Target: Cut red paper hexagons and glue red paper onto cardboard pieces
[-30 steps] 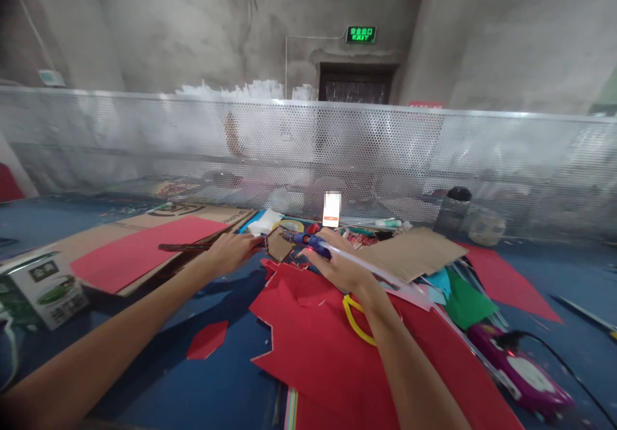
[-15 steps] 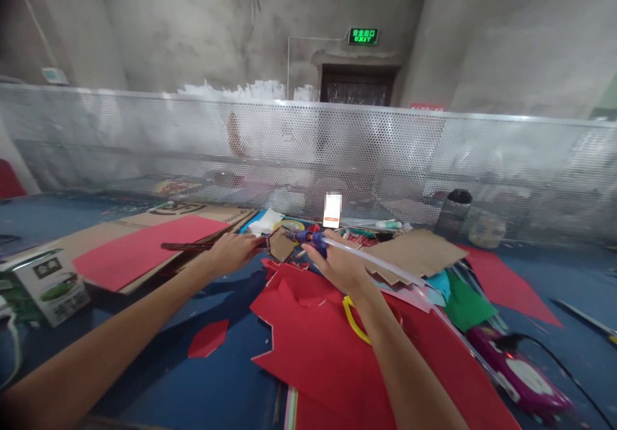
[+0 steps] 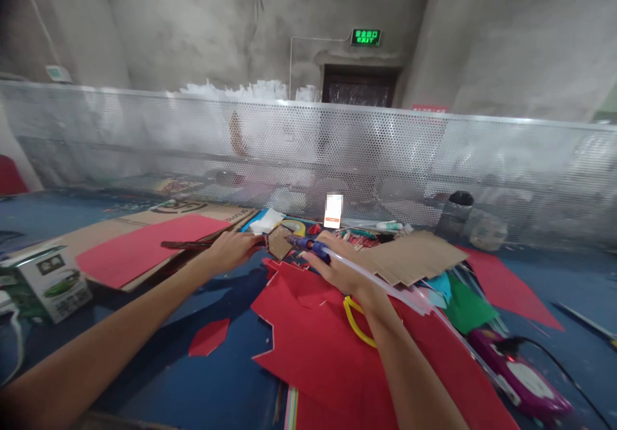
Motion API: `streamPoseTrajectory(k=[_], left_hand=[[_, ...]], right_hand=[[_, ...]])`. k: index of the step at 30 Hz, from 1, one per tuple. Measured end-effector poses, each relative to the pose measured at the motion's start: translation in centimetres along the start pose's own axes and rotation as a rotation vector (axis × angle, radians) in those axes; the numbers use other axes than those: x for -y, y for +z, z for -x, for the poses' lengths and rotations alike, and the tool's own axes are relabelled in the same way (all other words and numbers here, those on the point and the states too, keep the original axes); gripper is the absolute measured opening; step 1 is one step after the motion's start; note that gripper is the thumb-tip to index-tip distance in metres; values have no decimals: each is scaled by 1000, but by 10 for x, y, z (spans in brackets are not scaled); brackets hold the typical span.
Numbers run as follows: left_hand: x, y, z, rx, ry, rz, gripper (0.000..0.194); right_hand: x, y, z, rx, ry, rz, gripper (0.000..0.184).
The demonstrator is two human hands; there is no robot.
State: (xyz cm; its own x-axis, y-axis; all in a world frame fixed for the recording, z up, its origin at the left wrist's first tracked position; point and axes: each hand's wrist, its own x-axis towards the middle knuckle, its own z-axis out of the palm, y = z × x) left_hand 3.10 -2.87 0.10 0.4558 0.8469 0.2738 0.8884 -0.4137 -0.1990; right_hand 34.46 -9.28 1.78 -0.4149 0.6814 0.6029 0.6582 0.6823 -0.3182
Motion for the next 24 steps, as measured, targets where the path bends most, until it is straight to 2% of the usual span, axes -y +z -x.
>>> streamPoseTrajectory(k=[4,9,14,19,24], left_hand=[[-1,1,0,11,-4,-2,39],[-2,-1,-1,36,7,0,42],[-5,0,-1,35,11,30,43],[-3,-1,0,21,-10,16,41],[1,0,0,22,-21,-3,39]], right_hand=[[-5,2,2,-36,4,42,21],[-7,4,3,-96,87,157,31],[-6,6,1,-108,101,179,35],[-8,9,2,-9,76,223,33],[1,5,2,67,22,209,29]])
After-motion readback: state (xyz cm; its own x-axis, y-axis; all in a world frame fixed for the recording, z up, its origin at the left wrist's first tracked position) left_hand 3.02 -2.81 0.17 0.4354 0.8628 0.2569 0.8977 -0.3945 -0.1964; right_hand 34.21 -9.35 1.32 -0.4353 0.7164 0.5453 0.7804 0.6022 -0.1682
